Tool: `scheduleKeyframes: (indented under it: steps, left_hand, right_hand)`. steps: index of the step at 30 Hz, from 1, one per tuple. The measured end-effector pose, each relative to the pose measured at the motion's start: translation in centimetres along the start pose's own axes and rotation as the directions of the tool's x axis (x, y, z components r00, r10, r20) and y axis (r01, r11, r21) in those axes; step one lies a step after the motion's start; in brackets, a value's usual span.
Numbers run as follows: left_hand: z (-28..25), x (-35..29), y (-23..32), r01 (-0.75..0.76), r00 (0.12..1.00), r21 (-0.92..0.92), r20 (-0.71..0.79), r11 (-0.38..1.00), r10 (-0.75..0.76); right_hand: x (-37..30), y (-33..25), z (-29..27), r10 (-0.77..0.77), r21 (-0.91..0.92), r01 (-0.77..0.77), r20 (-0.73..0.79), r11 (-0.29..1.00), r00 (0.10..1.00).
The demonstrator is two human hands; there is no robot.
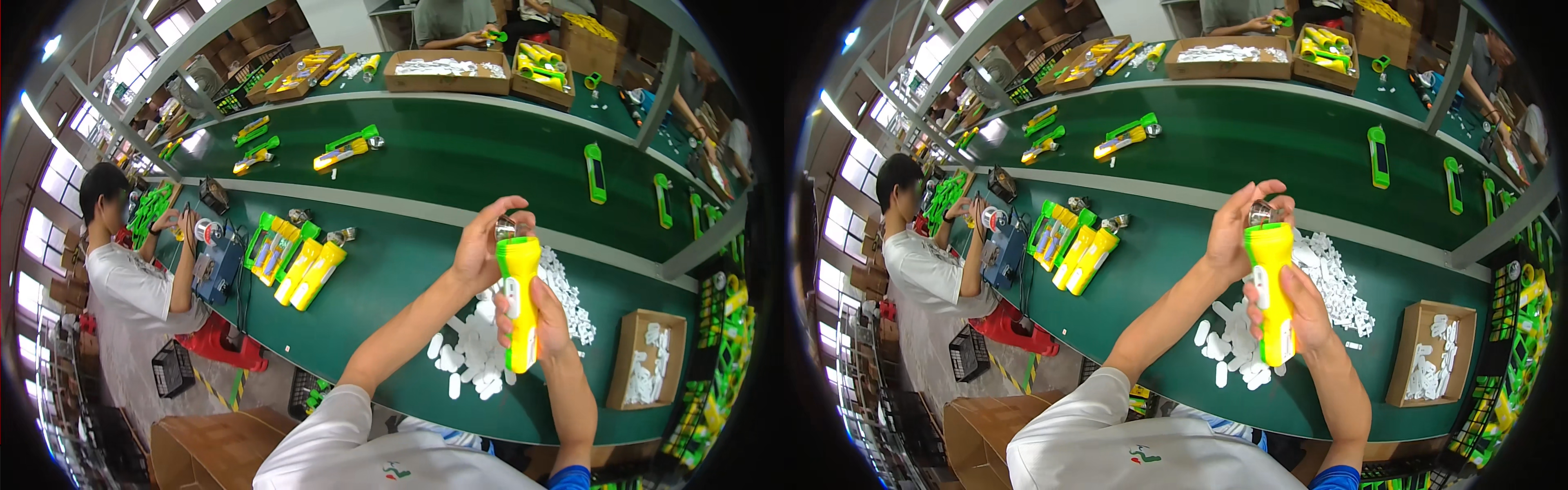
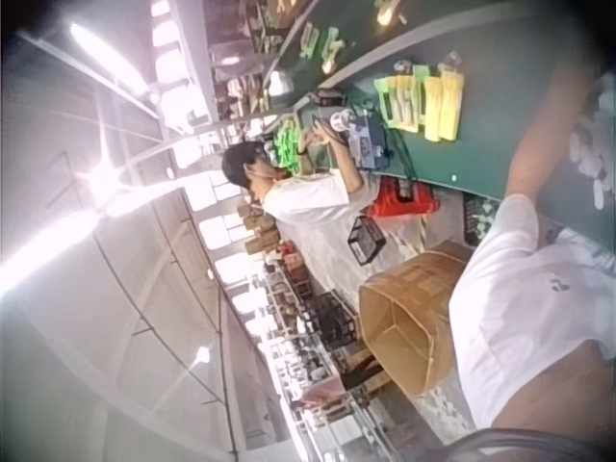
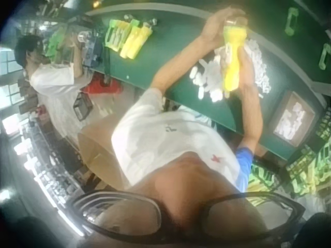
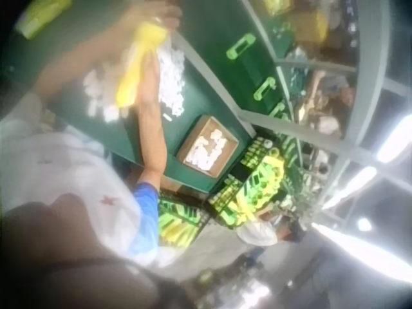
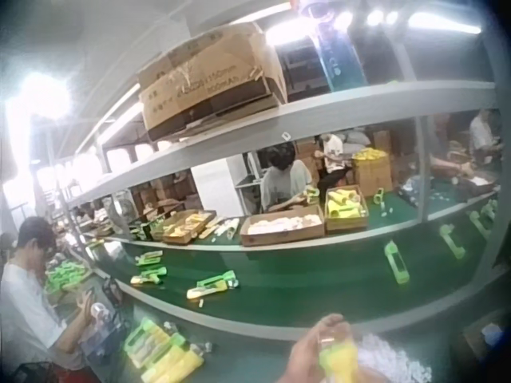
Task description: The person assembles flashlights along an assembly line by inserting white plastic components into flashlight casing halves, joining the casing halves together, and placing flashlights onto the conveyor belt.
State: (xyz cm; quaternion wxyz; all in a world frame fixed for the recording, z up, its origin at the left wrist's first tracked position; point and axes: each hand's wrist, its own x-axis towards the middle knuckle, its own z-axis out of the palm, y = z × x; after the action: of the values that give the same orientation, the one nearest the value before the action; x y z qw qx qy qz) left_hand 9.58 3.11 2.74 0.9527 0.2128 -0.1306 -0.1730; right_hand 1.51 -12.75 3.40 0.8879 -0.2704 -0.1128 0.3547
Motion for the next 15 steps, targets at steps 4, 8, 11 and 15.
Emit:
scheduleKeyframes:
  steps: [4, 8, 11, 15]
  left_hand:
    - [1.5, 0.1, -1.0, -0.024, 0.995, 0.086, -0.091, 0.996, 0.032]
    - [1.3, 0.4, -1.2, 0.001, 0.965, 0.099, -0.259, 0.995, 0.025]
    - [-0.3, 0.7, -0.6, -0.057, 0.978, 0.1, -0.195, 0.993, 0.076]
    - [-0.5, 0.5, -0.1, -0.047, 0.975, 0.083, -0.214, 0.995, 0.064]
  right_hand:
    - [0.4, -0.4, -0.7, -0.011, -0.01, 0.01, -0.107, 1.0, 0.994]
    - [0.5, -0.4, 0.5, -0.069, -0.036, 0.064, -0.156, 0.997, 0.985]
    - [0.4, -1.0, -0.5, 0.002, 0.047, 0.006, -0.156, 0.999, 0.988]
    - [1.5, -1.4, 0.5, -0.002, 0.039, 0.009, -0.197, 0.999, 0.98]
